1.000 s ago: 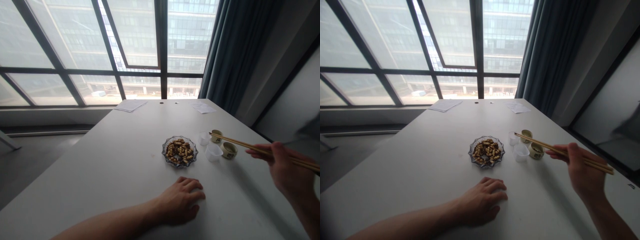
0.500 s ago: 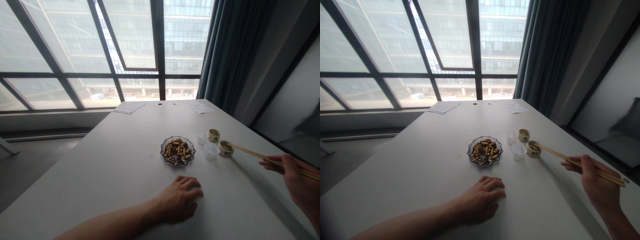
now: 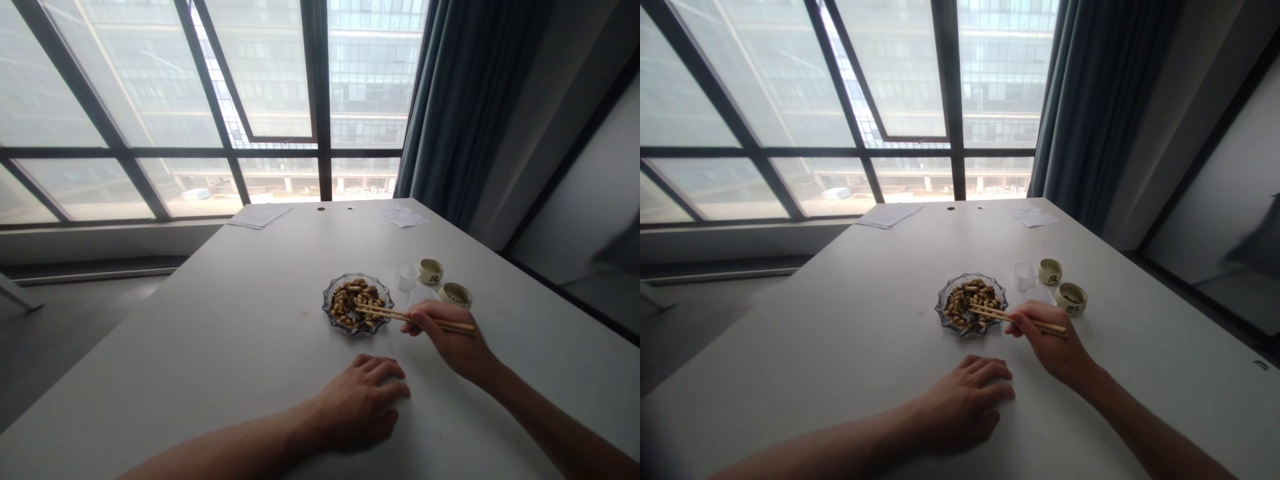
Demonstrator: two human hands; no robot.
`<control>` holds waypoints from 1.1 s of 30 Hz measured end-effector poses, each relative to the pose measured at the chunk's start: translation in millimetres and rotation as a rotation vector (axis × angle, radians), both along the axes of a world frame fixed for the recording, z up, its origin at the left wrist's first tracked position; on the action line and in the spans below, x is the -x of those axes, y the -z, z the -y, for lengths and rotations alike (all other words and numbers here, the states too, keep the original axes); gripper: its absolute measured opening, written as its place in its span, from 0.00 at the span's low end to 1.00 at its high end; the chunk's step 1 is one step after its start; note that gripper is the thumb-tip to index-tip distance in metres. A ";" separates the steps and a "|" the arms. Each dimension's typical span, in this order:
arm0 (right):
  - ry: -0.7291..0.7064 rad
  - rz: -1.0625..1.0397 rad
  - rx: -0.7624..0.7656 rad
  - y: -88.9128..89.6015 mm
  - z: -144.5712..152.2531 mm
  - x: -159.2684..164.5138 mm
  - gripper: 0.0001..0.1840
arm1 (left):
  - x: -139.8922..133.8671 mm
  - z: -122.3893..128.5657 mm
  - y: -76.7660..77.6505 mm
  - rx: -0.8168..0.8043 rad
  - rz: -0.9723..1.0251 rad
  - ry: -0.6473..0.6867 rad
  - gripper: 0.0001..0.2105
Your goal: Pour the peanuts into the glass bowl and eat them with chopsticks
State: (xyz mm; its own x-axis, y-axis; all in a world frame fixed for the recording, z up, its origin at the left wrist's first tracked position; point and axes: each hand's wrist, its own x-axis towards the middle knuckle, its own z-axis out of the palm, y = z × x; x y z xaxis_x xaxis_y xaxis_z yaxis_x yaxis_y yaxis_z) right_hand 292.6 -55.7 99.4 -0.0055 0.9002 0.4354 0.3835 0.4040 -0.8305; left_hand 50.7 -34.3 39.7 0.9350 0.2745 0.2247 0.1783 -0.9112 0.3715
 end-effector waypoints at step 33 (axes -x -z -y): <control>0.074 -0.172 0.072 19.7 -13.5 13.4 0.20 | 1.4 -0.3 2.4 0.009 0.008 -0.001 0.17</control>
State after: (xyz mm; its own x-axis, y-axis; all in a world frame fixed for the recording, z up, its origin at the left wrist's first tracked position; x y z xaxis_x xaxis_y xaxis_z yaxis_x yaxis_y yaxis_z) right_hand 279.1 -42.2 79.7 0.1307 0.9241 0.3591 0.2604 0.3175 -0.9118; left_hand 49.3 -34.0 37.3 0.9330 0.2772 0.2295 0.1761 -0.9078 0.3806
